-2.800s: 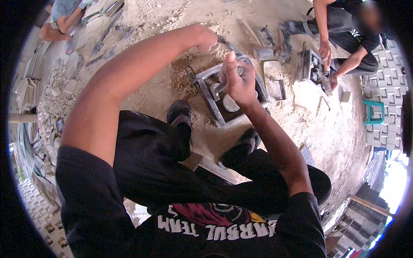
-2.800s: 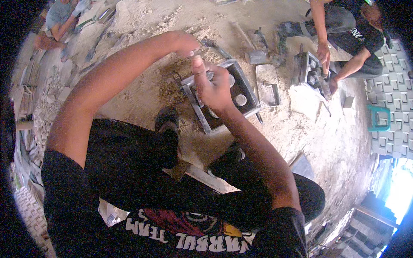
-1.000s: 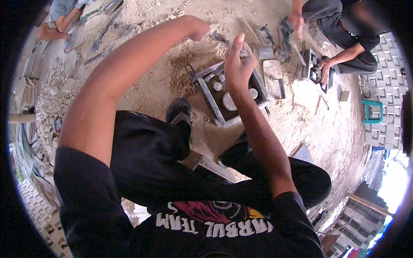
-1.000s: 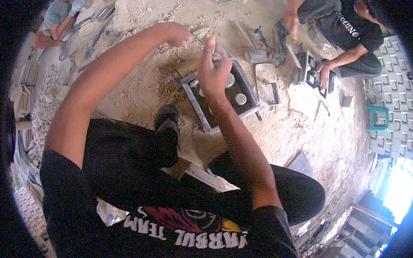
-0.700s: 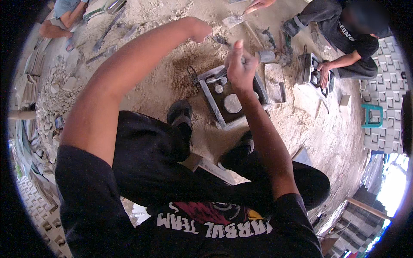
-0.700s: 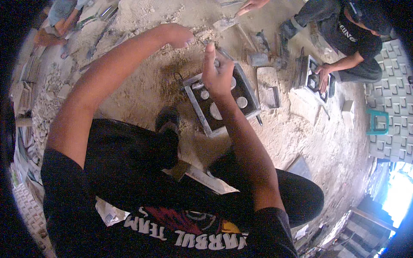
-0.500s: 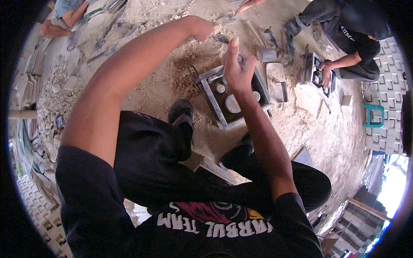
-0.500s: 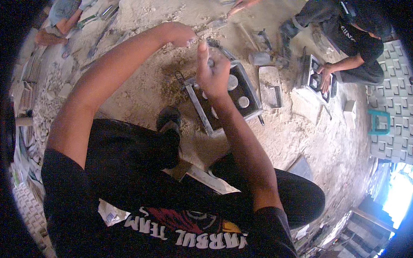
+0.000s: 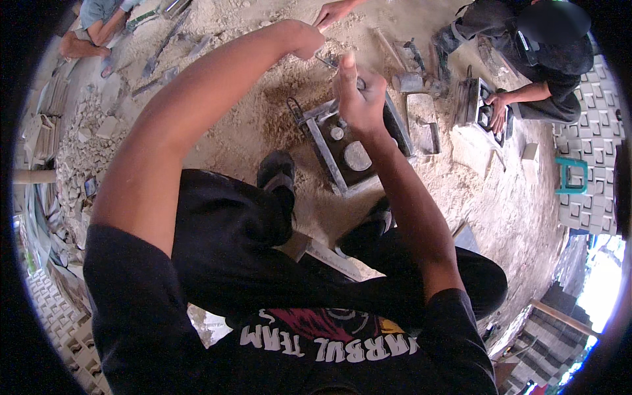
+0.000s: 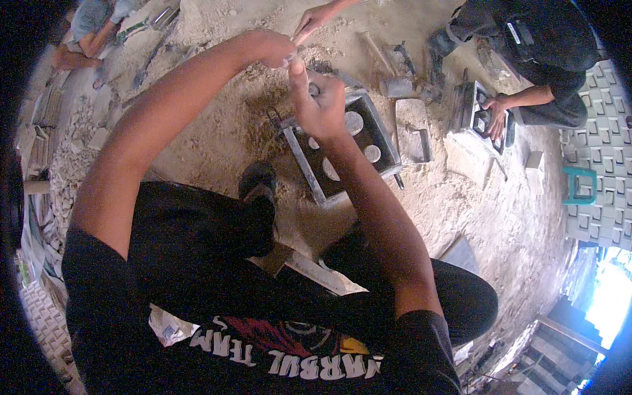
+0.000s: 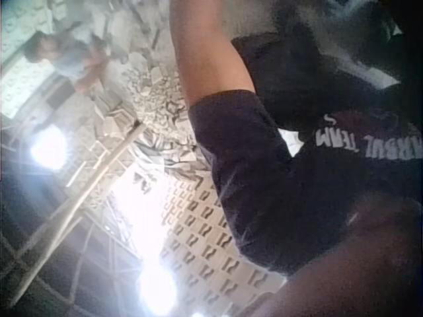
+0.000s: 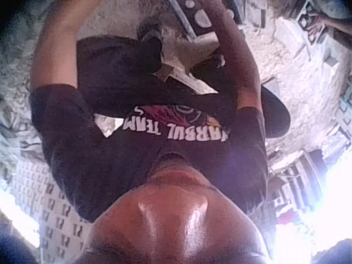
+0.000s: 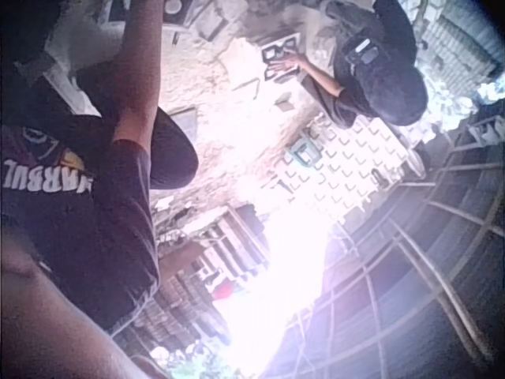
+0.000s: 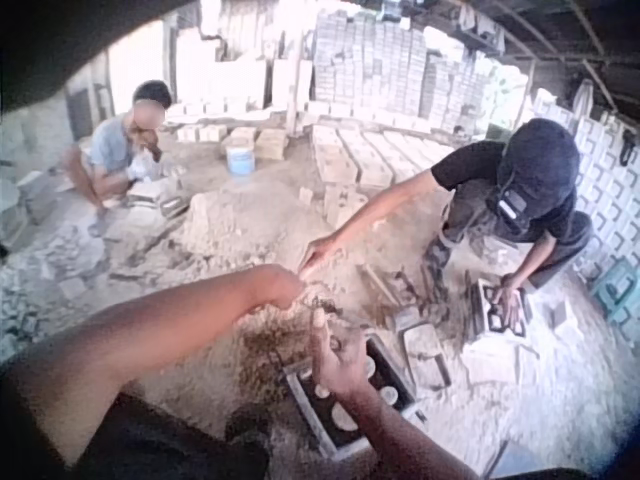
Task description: The person fills a metal mold with small stones and sand, compacting them by hand and with a small mallet before placing a stone lid on top and tapping it down.
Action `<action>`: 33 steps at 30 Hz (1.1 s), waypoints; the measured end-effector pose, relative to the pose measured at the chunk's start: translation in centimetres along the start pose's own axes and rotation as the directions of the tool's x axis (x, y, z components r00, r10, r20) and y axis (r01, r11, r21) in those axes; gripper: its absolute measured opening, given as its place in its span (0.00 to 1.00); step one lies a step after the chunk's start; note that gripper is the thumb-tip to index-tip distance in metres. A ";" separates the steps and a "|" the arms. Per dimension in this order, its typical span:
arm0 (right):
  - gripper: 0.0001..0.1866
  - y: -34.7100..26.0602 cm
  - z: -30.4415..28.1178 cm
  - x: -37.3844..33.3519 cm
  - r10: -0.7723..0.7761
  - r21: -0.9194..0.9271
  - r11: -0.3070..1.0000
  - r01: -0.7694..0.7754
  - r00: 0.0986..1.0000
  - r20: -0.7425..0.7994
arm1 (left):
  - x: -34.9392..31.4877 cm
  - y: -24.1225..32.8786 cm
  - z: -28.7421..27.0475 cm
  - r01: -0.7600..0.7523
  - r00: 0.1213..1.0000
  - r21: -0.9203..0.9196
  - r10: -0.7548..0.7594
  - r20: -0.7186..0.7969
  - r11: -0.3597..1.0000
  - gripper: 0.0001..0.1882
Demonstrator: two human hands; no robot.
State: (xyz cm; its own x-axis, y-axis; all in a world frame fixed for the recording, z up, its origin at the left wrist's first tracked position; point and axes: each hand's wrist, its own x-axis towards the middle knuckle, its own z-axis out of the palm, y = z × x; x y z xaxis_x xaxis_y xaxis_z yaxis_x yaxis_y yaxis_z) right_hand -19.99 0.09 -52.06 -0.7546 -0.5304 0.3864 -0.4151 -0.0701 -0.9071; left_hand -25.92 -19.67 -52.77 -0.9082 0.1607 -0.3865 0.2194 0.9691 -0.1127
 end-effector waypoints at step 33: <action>0.30 3.3 -9.1 3.2 -0.076 -0.142 0.990 0.008 0.877 -0.475 | 2.4 0.4 2.2 -0.053 0.969 0.115 0.024 0.246 0.992 0.15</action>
State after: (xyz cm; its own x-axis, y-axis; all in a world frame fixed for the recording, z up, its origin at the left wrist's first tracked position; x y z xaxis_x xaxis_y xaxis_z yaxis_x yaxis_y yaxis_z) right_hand -28.37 5.81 -52.30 -0.8715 -0.0582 0.4869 -0.4896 0.0463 -0.8707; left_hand -27.23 -19.31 -55.74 -0.7870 0.1323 -0.6026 0.3071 0.9312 -0.1965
